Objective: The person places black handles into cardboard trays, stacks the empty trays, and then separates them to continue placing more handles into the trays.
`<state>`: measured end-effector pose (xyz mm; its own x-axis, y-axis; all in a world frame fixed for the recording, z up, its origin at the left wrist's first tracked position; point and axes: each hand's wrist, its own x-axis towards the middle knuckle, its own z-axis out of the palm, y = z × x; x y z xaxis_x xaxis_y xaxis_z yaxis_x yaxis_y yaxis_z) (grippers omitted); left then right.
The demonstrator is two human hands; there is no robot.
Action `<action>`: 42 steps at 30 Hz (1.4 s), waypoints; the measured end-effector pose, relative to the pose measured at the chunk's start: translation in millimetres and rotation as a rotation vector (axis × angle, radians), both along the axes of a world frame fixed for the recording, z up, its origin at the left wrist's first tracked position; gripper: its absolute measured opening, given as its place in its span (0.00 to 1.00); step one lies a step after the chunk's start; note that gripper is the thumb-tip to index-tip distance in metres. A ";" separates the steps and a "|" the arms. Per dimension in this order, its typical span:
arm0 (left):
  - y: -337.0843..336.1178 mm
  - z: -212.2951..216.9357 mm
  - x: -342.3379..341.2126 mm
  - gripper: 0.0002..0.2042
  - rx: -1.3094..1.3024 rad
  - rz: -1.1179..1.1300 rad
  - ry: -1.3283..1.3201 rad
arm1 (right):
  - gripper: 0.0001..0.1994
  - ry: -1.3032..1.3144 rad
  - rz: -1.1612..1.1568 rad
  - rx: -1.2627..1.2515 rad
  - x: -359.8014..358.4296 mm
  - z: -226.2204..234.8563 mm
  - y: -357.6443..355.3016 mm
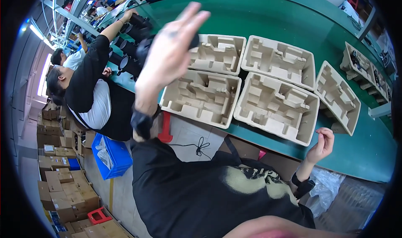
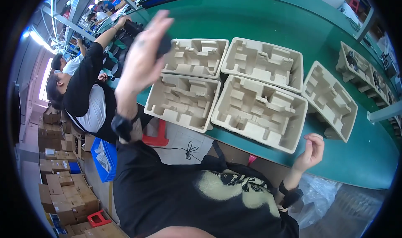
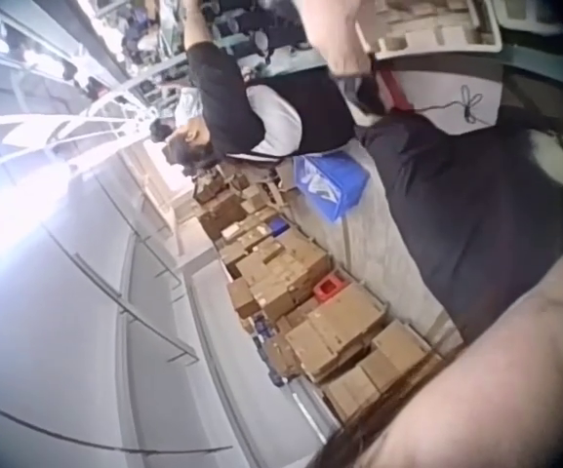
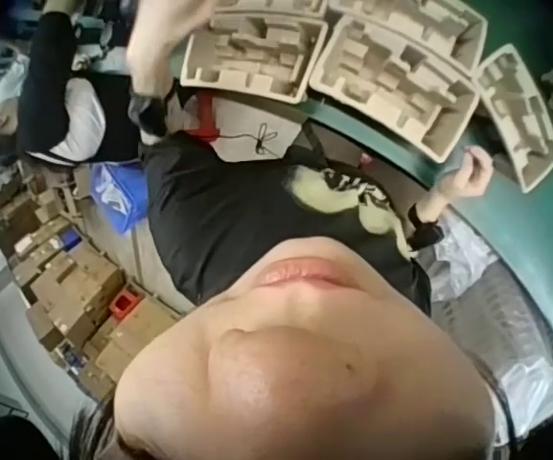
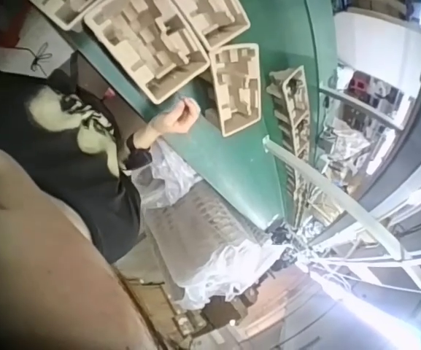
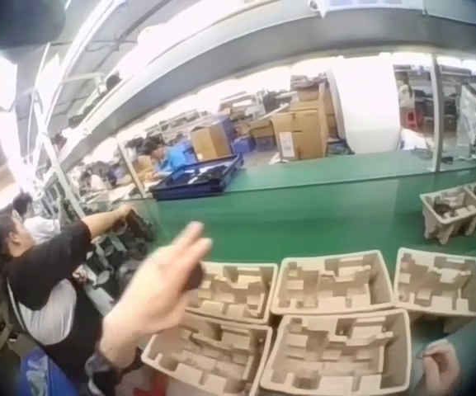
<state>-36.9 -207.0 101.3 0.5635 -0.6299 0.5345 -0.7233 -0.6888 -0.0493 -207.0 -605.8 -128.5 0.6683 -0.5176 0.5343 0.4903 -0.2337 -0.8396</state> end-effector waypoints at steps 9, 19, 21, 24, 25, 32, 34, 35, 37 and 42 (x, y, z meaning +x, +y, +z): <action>-3.9 -47.6 65.5 0.34 0.124 0.038 0.183 | 0.04 0.172 0.001 0.026 -29.0 -24.5 -18.5; 52.7 -96.2 102.7 0.22 0.094 0.423 0.486 | 0.04 0.321 0.038 0.089 -17.5 -26.0 -16.8; 67.7 -90.6 103.6 0.22 0.008 0.343 0.455 | 0.04 0.342 0.009 0.046 -22.9 -30.9 -18.6; 102.7 -68.4 101.7 0.23 -0.126 0.390 -0.099 | 0.03 0.352 0.016 0.035 -22.2 -29.7 -20.4; 118.3 -69.2 100.2 0.25 -0.096 0.669 -0.279 | 0.03 0.351 0.018 0.041 -21.9 -27.5 -21.4; 185.1 -122.5 102.5 0.29 -0.481 0.765 0.020 | 0.03 0.383 0.064 0.067 -16.8 -28.4 -22.3; 163.2 -100.0 89.5 0.29 -0.496 0.795 -0.115 | 0.03 0.370 0.044 0.082 -18.2 -23.0 -20.1; 151.5 -74.5 78.4 0.29 -0.476 0.759 -0.278 | 0.03 0.359 0.039 0.086 -14.0 -24.0 -20.9; 111.0 -23.4 58.9 0.29 -0.461 0.647 -0.556 | 0.03 0.382 0.054 0.101 -17.9 -29.7 -22.2; -22.2 31.0 41.4 0.27 -0.201 0.163 -0.889 | 0.04 0.418 0.043 0.043 -15.3 -28.0 -17.9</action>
